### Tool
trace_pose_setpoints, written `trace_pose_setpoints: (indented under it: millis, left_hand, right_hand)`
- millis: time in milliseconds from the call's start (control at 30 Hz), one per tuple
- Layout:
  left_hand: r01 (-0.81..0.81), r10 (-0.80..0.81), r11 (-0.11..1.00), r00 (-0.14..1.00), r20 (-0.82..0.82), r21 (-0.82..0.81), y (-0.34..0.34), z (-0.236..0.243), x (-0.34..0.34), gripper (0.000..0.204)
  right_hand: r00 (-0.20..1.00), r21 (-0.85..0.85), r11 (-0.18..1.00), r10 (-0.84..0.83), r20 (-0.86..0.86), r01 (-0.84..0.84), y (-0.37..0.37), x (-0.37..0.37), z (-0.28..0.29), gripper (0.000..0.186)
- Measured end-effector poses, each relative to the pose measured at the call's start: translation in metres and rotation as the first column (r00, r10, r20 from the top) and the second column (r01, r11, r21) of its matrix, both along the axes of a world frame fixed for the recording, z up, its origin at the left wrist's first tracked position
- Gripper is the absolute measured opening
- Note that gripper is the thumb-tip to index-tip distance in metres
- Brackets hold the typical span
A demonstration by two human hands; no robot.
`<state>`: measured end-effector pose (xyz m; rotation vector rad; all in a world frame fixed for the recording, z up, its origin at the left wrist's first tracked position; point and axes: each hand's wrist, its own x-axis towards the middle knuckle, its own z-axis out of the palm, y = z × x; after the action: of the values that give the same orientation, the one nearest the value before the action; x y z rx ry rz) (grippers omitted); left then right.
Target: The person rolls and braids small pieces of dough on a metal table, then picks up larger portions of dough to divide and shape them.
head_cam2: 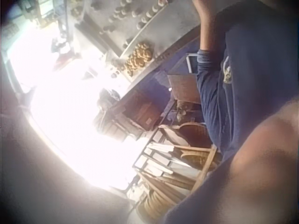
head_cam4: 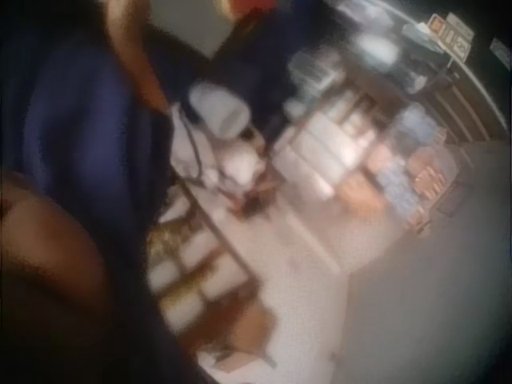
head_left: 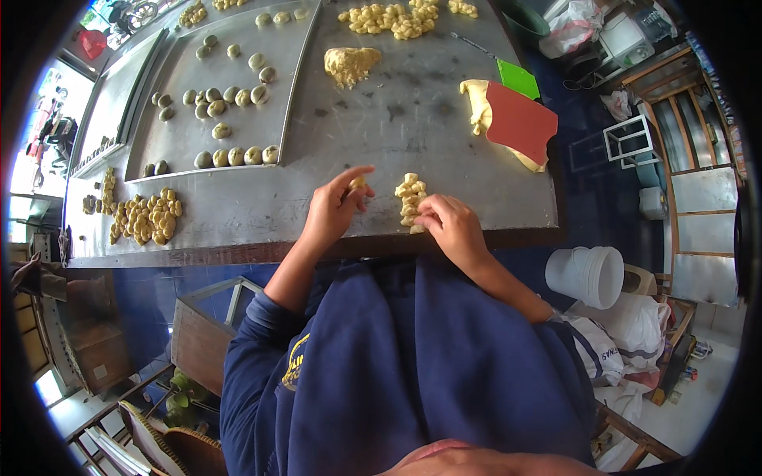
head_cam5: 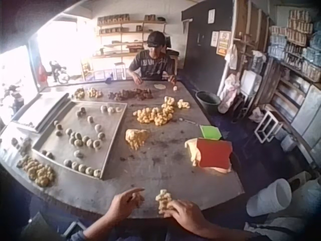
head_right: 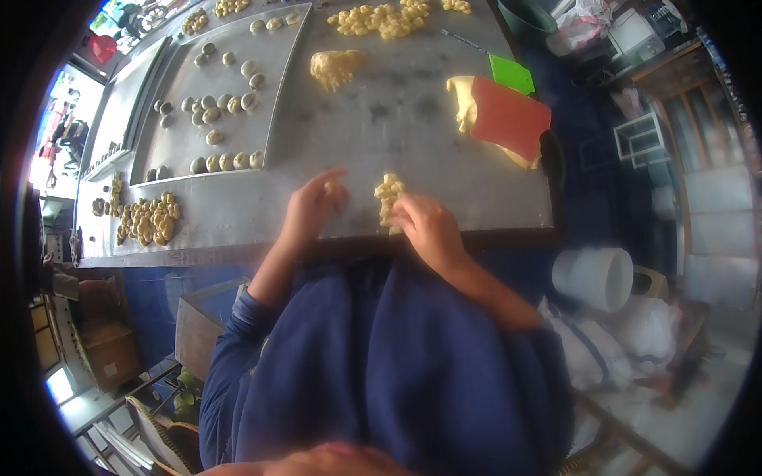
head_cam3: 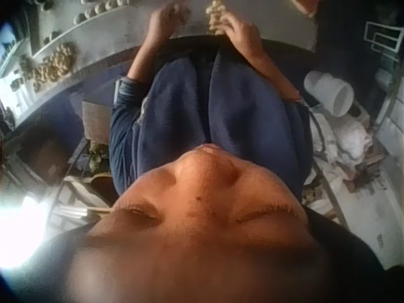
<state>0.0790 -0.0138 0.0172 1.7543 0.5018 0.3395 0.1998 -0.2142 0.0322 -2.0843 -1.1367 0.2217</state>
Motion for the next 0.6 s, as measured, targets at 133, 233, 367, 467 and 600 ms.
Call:
trace_pose_setpoints:
  millis: [133, 233, 367, 467, 600]
  left_hand:
    - [-0.004, -0.001, 0.998, 0.997, 0.077, 0.06, 0.0, -0.017, 0.002, 0.019]
    - [0.07, -0.073, 0.997, 0.988, -0.137, -0.024, 0.003, 0.002, 0.005, 0.018]
    - [0.033, 0.06, 0.911, 0.975, -0.212, 0.41, 0.01, 0.01, 0.003, 0.027]
    - [-0.132, 0.143, 0.683, 0.989, 0.046, 0.719, 0.015, 0.011, 0.001, 0.04]
    - [-0.138, 0.126, 0.685, 0.99, 0.07, 0.716, 0.014, 0.002, -0.024, 0.05]
  right_hand:
    - [0.987, -0.085, 0.987, 0.145, 0.072, -0.139, -0.01, 0.003, -0.013, 0.01]
    - [0.981, -0.018, 0.981, 0.193, 0.018, -0.193, -0.005, 0.015, -0.008, 0.011]
    - [0.966, 0.015, 0.979, 0.2, 0.16, -0.205, 0.049, 0.069, 0.001, 0.014]
    - [0.891, 0.049, 0.964, 0.221, 0.398, -0.261, 0.111, 0.115, -0.013, 0.024]
    - [0.784, 0.021, 0.942, 0.266, 0.561, -0.335, 0.196, 0.157, -0.033, 0.027]
